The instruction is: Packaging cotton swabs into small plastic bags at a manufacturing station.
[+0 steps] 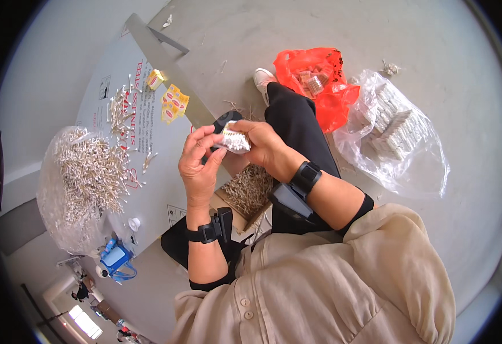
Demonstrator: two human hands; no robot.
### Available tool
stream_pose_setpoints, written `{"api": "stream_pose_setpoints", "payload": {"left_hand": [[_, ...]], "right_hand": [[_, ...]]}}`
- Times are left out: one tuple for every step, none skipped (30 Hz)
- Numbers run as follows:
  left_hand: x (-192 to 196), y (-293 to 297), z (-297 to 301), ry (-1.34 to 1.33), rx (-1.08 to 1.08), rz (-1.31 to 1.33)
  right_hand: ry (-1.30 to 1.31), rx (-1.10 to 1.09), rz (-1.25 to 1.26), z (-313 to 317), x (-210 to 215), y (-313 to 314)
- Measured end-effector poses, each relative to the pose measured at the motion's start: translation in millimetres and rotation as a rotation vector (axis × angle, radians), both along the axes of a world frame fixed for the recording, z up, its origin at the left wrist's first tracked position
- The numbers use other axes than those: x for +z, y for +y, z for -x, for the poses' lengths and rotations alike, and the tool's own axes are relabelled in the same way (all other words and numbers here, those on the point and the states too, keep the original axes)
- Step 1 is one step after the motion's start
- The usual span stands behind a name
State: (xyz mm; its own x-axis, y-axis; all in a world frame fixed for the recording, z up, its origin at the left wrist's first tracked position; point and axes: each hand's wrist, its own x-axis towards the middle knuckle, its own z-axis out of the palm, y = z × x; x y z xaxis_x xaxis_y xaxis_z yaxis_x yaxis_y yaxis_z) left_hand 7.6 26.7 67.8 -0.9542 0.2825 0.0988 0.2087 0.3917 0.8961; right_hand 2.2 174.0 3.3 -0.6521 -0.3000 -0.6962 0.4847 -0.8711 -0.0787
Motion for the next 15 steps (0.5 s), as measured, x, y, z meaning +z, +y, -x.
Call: {"api": "stream_pose_setpoints", "payload": {"left_hand": [[1, -7, -5, 0.004, 0.009, -0.001], [3, -14, -9, 0.055, -0.009, -0.002], [5, -20, -14, 0.106, -0.027, -0.003], [6, -23, -19, 0.148, -0.013, -0.01], [6, -27, -23, 0.157, -0.001, -0.013], [3, -33, -28, 0.182, 0.017, -0.024], [1, -37, -32, 0.207, 0.034, -0.035], [-1, -41, -35, 0.217, 0.046, -0.041], [-4, -43, -37, 0.214, 0.079, -0.027], [-6, -45, -39, 0.212, 0.111, -0.014], [-9, -49, -41, 0.221, 0.126, -0.019], [-10, -52, -42, 0.222, 0.199, -0.037], [-12, -55, -43, 0.221, 0.271, -0.055], [-15, -59, -43, 0.23, 0.282, -0.06], [-18, -60, -42, 0.243, 0.297, -0.094]], "right_hand": [[-0.019, 0.049, -0.003, -4, 2, -7], [0.011, 0.085, 0.049, -7, 3, -14], [0.015, 0.095, 0.045, -11, 4, -19], [-0.014, 0.146, 0.023, -14, 6, -24], [-0.04, 0.2, 0.002, -15, 9, -29], [-0.023, 0.246, 0.041, -17, 4, -32], [-0.015, 0.256, 0.034, -19, 3, -35], [-0.024, 0.278, 0.027, -20, 6, -38], [-0.034, 0.3, 0.018, -21, 8, -39], [-0.025, 0.309, 0.01, -22, 11, -36], [0.026, 0.48, -0.161, -22, 21, -31], [0.08, 0.644, -0.336, -22, 30, -26], [0.09, 0.652, -0.346, -26, 32, -24], [0.35, 0.579, -0.647, -31, 31, -23], [0.611, 0.481, -0.944, -37, 30, -21]]}}
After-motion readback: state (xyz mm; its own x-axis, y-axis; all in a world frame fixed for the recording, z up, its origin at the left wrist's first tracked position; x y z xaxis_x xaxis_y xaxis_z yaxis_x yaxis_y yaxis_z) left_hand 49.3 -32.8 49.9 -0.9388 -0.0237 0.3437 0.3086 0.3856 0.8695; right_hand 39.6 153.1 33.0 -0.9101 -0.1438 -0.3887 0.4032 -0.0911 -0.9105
